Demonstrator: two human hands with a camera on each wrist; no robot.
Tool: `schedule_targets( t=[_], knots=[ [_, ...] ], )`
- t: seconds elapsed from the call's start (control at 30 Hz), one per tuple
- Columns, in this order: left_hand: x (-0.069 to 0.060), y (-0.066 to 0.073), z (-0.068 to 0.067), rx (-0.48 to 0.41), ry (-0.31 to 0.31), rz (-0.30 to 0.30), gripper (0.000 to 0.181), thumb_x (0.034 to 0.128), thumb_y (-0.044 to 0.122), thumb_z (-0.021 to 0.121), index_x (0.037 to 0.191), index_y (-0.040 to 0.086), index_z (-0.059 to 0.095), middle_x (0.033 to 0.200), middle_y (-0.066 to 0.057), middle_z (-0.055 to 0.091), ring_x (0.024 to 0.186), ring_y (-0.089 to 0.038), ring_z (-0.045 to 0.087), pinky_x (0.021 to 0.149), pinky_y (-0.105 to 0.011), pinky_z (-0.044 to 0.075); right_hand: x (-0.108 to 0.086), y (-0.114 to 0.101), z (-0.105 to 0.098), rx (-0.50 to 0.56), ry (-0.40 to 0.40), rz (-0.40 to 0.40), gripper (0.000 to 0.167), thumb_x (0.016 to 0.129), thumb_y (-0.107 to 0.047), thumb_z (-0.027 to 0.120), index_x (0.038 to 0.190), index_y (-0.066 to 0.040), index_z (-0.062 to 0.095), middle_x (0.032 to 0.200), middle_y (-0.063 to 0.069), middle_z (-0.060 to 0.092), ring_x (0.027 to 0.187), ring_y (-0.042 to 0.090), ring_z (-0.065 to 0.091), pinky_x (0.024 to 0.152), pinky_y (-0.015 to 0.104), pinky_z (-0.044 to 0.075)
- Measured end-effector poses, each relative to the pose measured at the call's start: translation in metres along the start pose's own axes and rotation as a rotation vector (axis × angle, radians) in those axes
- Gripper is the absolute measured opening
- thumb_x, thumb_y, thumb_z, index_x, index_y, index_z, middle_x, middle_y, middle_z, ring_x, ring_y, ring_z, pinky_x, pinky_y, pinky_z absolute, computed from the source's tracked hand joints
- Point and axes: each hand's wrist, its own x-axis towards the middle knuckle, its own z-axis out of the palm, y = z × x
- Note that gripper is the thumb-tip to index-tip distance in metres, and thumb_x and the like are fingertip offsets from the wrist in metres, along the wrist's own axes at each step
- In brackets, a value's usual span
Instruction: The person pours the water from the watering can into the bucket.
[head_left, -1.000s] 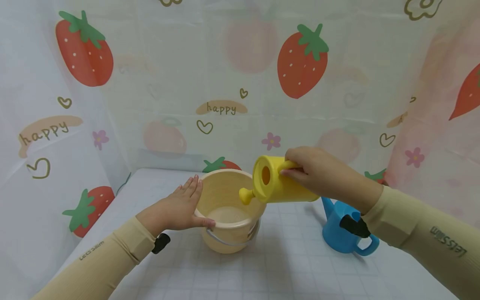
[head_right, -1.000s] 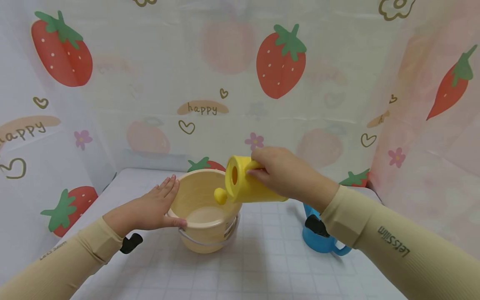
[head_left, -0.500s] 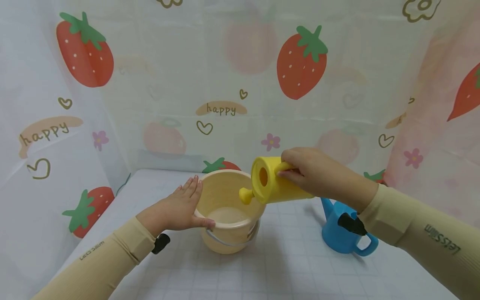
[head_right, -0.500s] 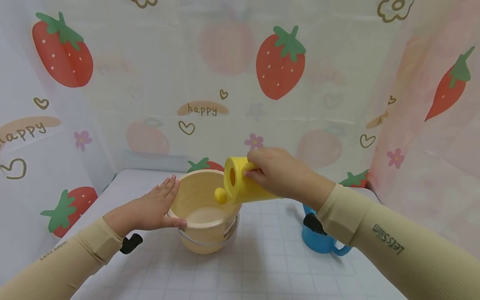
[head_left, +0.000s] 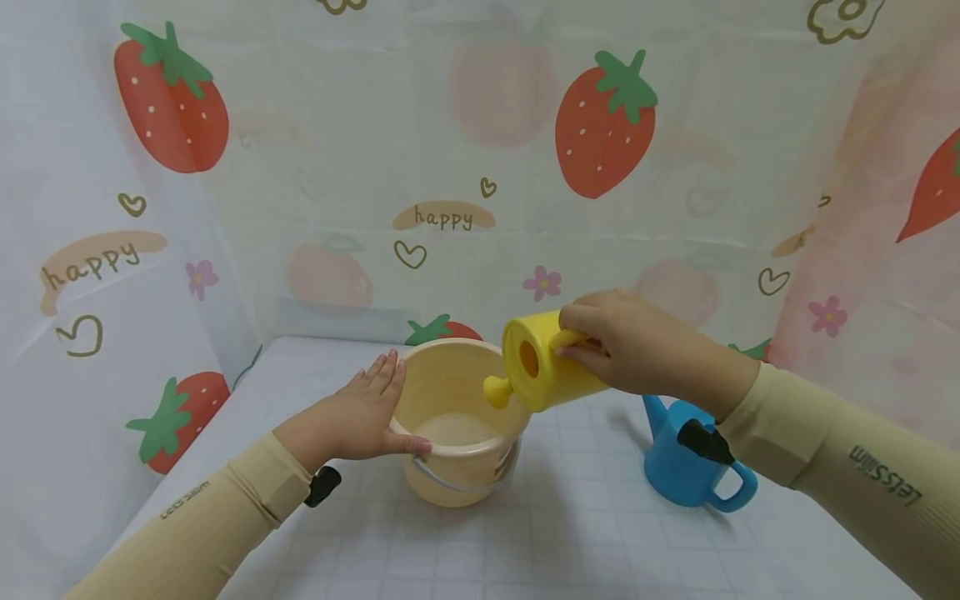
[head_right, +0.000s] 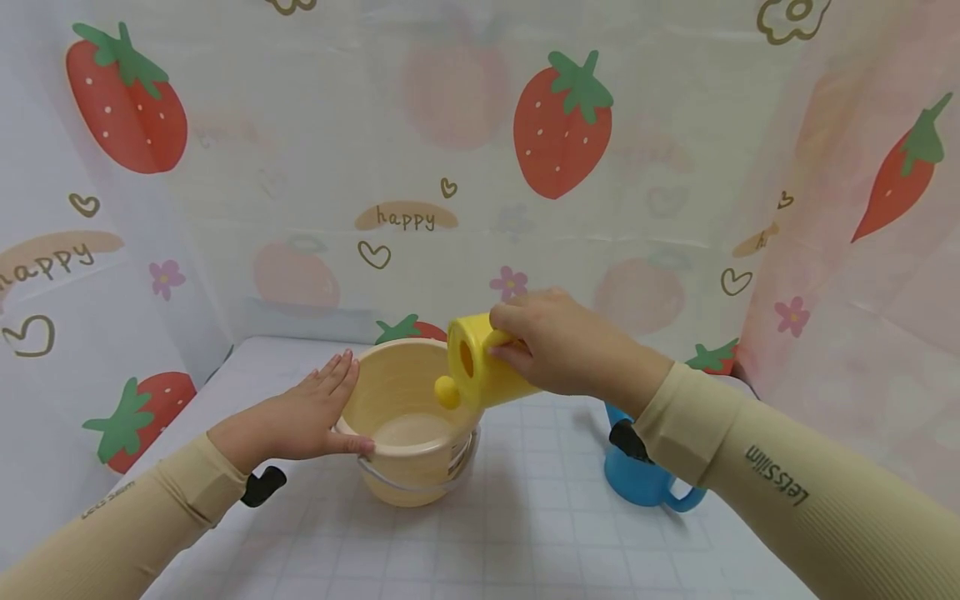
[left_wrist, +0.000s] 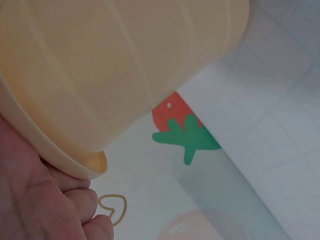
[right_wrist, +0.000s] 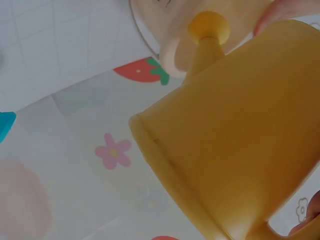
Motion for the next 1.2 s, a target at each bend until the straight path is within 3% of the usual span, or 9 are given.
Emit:
schedule_targets(
  t=[0.6, 1.2],
  knots=[
    [0.0006, 0.0001, 0.0005, 0.008, 0.014, 0.008, 0.123, 0.0675, 0.084, 0.039, 0.142, -0.009, 0.009, 0.149, -0.027, 0.002, 0.138, -0.037, 0.003, 0.107, -0.053, 0.016, 0.001, 0.0025, -0.0027, -0.058, 0.051, -0.169, 0.016, 0.077, -0.02, 0.075, 0.079, -0.016, 0.06, 0.076, -0.006, 0.062, 0.074, 0.011, 0.055, 0.078, 0.037, 0.047],
    [-0.0018, 0.0009, -0.0003, -0.004, 0.013, 0.008, 0.123, 0.0675, 0.084, 0.038, 0.142, -0.009, 0.009, 0.149, -0.027, 0.002, 0.138, -0.038, 0.003, 0.107, -0.054, 0.016, 0.0, 0.0036, -0.0006, -0.085, 0.059, -0.21, 0.018, 0.078, -0.022, 0.074, 0.078, -0.016, 0.057, 0.077, -0.004, 0.06, 0.076, 0.014, 0.053, 0.075, 0.035, 0.043]
  ],
)
